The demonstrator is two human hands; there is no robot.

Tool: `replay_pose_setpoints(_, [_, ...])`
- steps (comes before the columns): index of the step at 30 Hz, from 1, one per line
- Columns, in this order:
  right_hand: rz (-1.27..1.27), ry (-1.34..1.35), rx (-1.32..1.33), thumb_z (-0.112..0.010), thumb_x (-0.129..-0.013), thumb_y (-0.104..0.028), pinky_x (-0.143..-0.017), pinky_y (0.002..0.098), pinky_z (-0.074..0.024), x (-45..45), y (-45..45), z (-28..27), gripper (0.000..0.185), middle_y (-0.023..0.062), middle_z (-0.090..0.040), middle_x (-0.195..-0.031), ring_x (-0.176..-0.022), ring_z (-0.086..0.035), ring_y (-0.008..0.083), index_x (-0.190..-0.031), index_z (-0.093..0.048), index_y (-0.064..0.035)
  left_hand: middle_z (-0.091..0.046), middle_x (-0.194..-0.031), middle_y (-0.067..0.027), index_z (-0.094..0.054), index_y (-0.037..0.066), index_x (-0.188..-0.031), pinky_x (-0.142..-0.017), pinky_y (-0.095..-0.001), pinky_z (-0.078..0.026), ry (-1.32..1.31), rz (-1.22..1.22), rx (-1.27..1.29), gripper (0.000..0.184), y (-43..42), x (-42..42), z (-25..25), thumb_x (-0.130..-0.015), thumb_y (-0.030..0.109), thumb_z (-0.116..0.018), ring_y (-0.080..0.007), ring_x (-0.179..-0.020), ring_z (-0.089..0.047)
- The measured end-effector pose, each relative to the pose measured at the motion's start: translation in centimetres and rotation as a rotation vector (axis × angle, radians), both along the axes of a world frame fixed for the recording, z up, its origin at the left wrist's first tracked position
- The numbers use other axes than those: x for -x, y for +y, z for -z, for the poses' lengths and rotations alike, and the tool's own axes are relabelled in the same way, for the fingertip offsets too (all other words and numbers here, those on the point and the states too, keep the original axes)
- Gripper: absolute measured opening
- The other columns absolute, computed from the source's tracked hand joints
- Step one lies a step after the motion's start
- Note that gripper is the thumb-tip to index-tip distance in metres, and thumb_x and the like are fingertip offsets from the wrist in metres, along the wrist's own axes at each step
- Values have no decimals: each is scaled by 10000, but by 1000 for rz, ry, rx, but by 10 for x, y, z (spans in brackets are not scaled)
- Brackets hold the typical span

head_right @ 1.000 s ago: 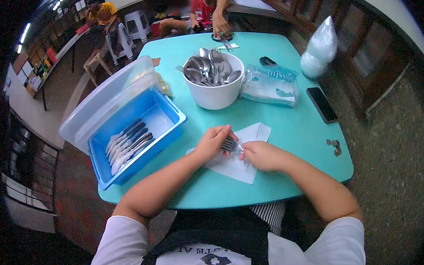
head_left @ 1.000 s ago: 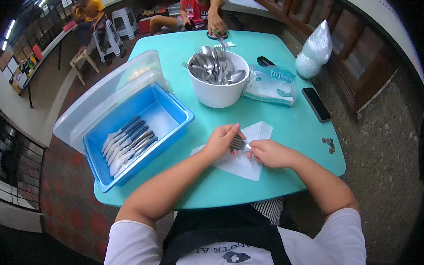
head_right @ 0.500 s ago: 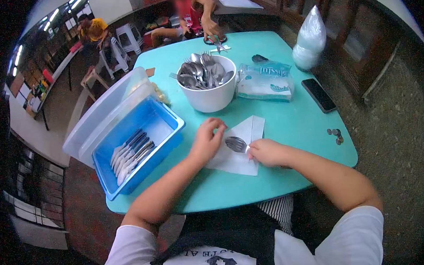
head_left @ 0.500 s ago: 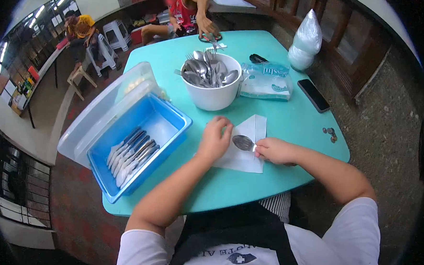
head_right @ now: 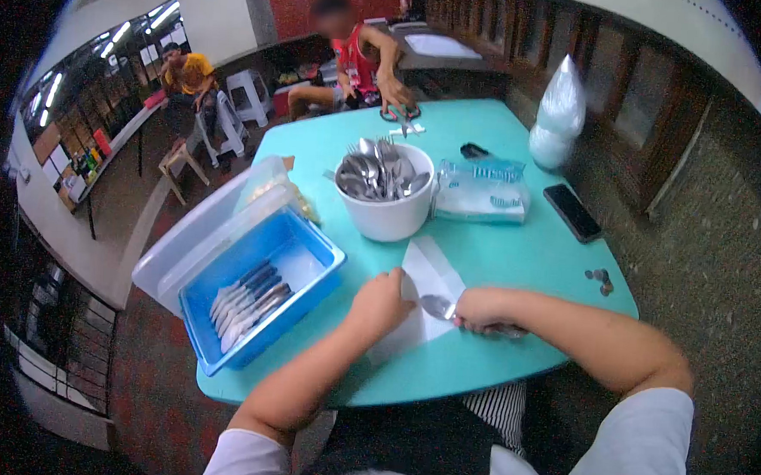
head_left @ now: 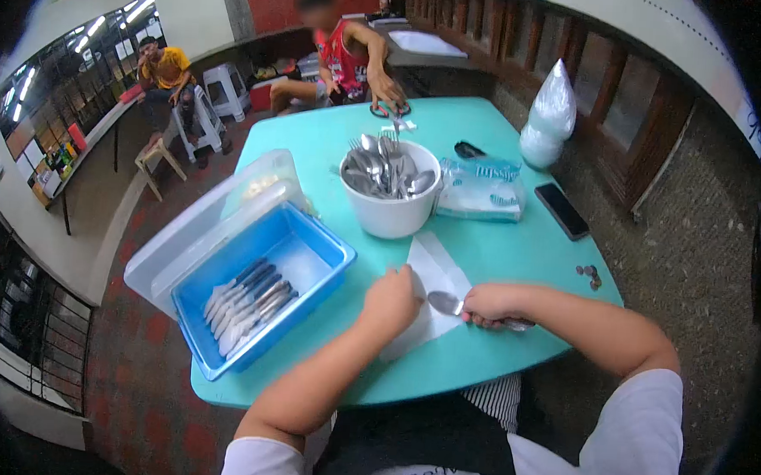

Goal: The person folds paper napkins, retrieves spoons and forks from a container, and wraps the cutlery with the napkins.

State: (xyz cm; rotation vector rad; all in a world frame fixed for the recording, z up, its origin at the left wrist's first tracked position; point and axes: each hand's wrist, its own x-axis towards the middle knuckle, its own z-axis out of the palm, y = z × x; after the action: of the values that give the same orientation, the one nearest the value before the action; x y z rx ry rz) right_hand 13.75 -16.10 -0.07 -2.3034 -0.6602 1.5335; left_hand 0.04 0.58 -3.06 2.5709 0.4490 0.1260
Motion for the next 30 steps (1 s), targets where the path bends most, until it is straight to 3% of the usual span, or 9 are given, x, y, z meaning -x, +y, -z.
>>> replay_pose_setpoints(5, [-310, -136, 15, -405, -933, -207, -478, 306, -398, -13, 8, 8, 240, 10, -495, -684, -561, -465, 133, -900, -584, -50, -531, -1128, -256, -473, -2, -1204, -865, -466, -494, -19, -3, 37, 598, 6, -5, -4, -716, 163, -776, -432, -999, -582])
replay_pose_setpoints(8, [-308, -154, 7, -414, -929, -213, -473, 315, -390, -15, 10, 11, 240, 15, -498, -690, -550, -459, 137, -908, -587, -48, -500, -1152, -270, -435, 16, -1246, -887, -463, -490, -101, -33, 122, 671, 3, -5, -6, -684, 103, -791, -450, -1021, -565])
replay_pose_setpoints(11, [-433, -254, 21, -474, -868, -99, -509, 383, -470, -19, 13, 14, 222, 87, -613, -724, -551, -582, 208, -997, -653, -67, -463, -1188, -278, -402, 62, -1297, -897, -466, -491, -149, -47, 193, 740, 5, -11, 0, -666, 52, -788, -460, -1045, -552])
replay_pose_setpoints(14, [-357, -263, 64, -492, -852, -91, -520, 384, -475, -11, 18, 4, 261, 93, -621, -738, -553, -583, 214, -1050, -661, -76, -442, -1212, -274, -388, 107, -1337, -903, -462, -492, -136, -28, 183, 785, 7, -17, 5, -659, 23, -774, -453, -1062, -545])
replay_pose_setpoints(16, [-276, -209, 53, -449, -898, -177, -474, 341, -400, -10, 16, 1, 199, 36, -510, -645, -508, -476, 168, -939, -613, -73, -440, -1215, -265, -388, 122, -1351, -902, -451, -495, -137, -19, 186, 794, 8, -19, 9, -659, -3, -756, -438, -1054, -550])
replay_pose_setpoints(19, [-367, -224, 34, -430, -919, -225, -451, 322, -367, -14, 14, 7, 220, 6, -460, -602, -478, -418, 151, -890, -595, -83, -459, -1198, -228, -381, 121, -1374, -853, -398, -518, -137, 14, 210, 798, 13, -22, 17, -668, -21, -726, -361, -994, -586])
replay_pose_setpoints(23, [-540, -290, -51, -429, -918, -228, -434, 330, -349, -24, 11, 19, 217, 1, -461, -614, -459, -388, 147, -872, -590, -90, -507, -1163, -175, -376, 112, -1388, -728, -346, -527, -139, -40, 669, 771, 20, -30, 19, -706, 19, -722, -236, -906, -589])
replay_pose_setpoints(25, [-466, -286, -35, -426, -919, -226, -441, 335, -353, -16, 14, 6, 223, -1, -462, -624, -460, -386, 149, -864, -586, -80, -526, -1149, -158, -372, 104, -1391, -651, -330, -521, -98, -138, 870, 758, 17, -30, 4, -728, 60, -737, -190, -841, -590])
replay_pose_setpoints(30, [-314, -185, 9, -426, -918, -224, -462, 319, -373, -8, 12, -2, 226, 4, -480, -642, -488, -413, 145, -847, -577, -72, -593, -916, -112, -309, 91, -1413, -557, -318, -490, 50, -85, 761, 776, 28, -30, 0, -768, 108, -739, -162, -696, -582])
